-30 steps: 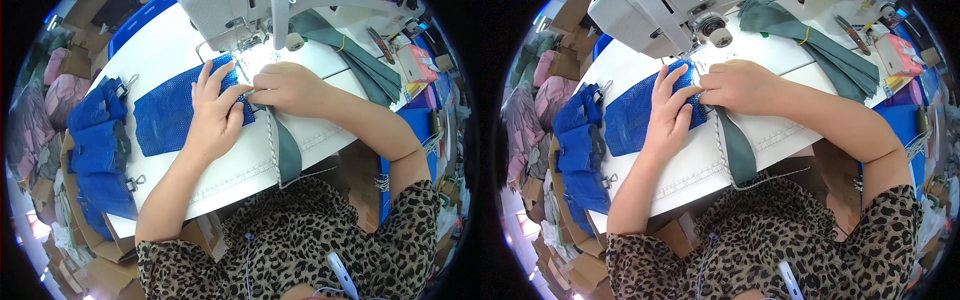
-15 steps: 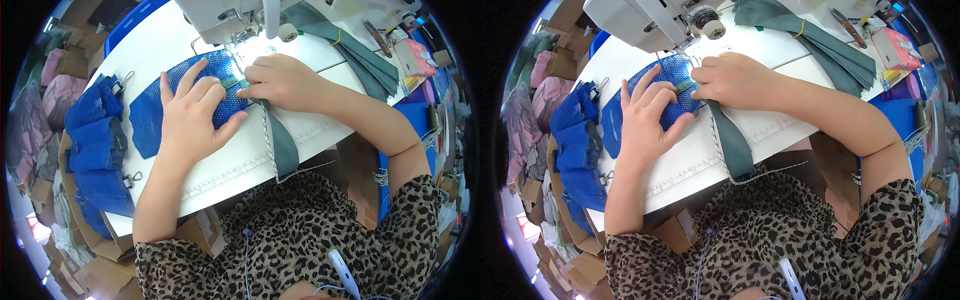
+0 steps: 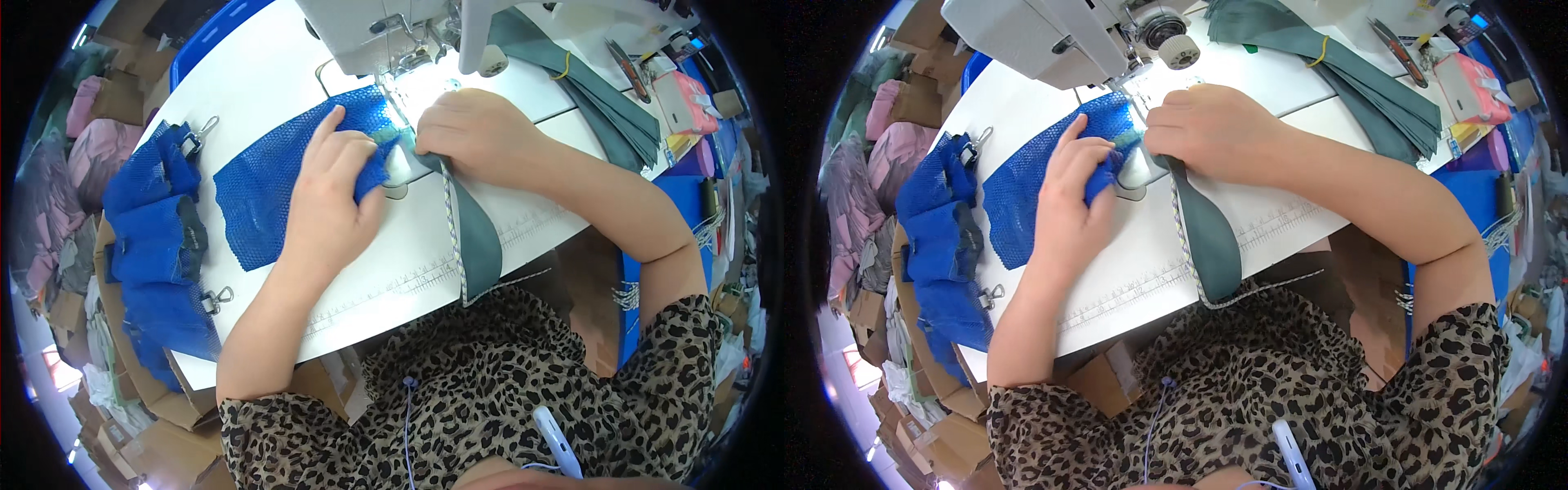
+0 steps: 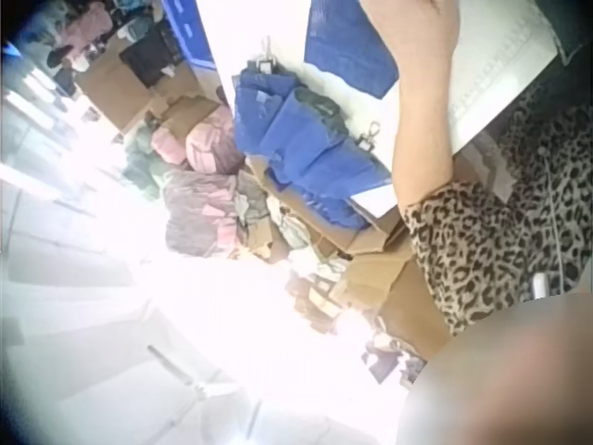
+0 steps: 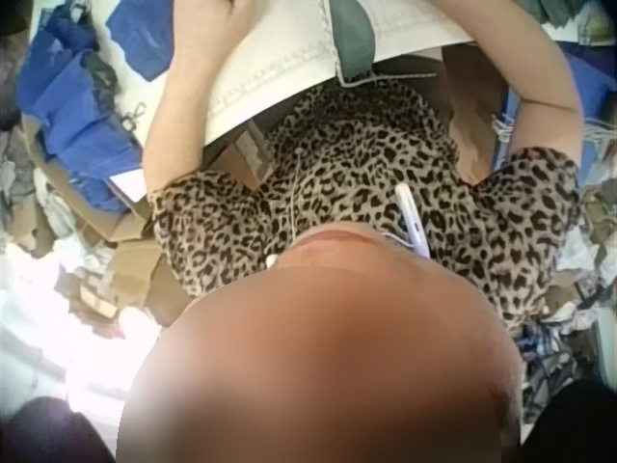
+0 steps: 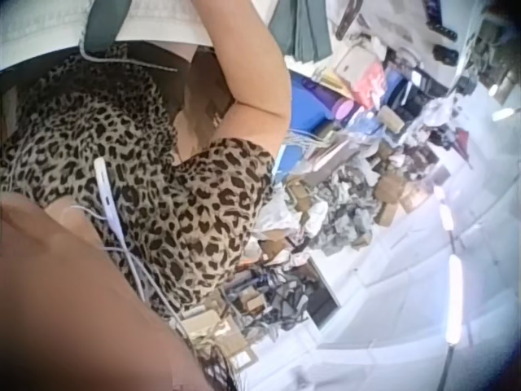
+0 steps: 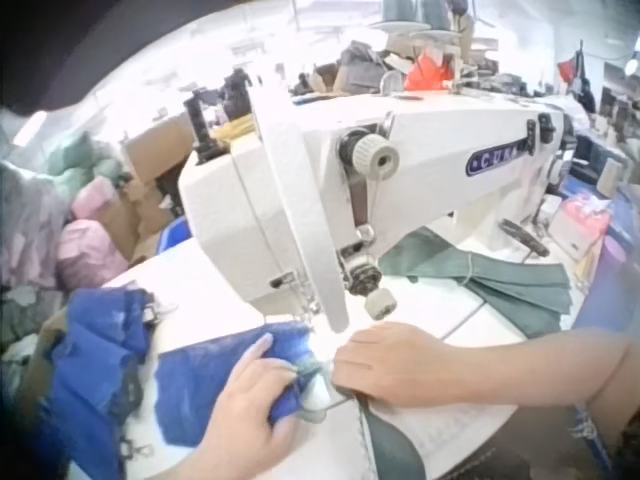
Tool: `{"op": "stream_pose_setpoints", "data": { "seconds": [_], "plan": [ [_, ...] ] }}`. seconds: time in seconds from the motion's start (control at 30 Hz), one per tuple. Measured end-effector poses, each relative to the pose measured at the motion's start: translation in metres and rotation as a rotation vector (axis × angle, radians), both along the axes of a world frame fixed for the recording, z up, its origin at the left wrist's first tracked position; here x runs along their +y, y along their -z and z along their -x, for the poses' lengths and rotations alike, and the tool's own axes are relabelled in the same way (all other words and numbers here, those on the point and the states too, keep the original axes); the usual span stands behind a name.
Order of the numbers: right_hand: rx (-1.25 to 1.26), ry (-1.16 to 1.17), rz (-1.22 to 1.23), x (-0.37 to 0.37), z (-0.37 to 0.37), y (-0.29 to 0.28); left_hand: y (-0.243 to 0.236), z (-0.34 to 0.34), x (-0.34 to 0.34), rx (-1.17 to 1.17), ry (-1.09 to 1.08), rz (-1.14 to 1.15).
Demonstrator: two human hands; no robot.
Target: Sewing blue mesh fabric pieces together using a sewing machine to create pouches or bags.
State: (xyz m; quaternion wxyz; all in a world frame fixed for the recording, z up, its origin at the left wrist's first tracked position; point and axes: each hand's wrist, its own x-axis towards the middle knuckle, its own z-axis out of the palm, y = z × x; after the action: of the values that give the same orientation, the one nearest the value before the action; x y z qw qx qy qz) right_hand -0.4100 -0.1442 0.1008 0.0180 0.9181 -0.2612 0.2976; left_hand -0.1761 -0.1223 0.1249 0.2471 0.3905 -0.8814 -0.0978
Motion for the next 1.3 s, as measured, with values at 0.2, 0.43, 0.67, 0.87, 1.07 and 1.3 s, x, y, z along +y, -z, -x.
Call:
{"op": "stream_pose_setpoints", "data": {
  "seconds": [0.2, 0.43, 0.67, 0.87, 1.07, 1.3],
  "plan": [
    [0.003, 0.014, -0.033, 0.000, -0.003, -0.001, 0.001, -0.005, -0.009, 0.148, -0.007, -0.020],
    [-0.006, 0.039, -0.034, 0.003, 0.001, -0.004, -0.003, 0.010, 0.008, -0.116, 0.022, 0.007],
    [0.051, 0.004, -0.171, 0.007, 0.008, -0.008, 0.004, 0.002, -0.003, 0.189, -0.016, -0.145],
    [0.060, 0.035, -0.121, 0.009, 0.006, -0.007, -0.001, 0.011, 0.005, 0.020, 0.006, -0.085],
    [0.082, 0.044, -0.114, 0.009, 0.008, -0.008, -0.001, 0.015, 0.004, -0.064, 0.026, -0.025],
    [-0.017, 0.033, -0.027, 0.008, 0.006, -0.001, 0.001, 0.013, 0.004, -0.077, 0.053, -0.030]
  ]
}}
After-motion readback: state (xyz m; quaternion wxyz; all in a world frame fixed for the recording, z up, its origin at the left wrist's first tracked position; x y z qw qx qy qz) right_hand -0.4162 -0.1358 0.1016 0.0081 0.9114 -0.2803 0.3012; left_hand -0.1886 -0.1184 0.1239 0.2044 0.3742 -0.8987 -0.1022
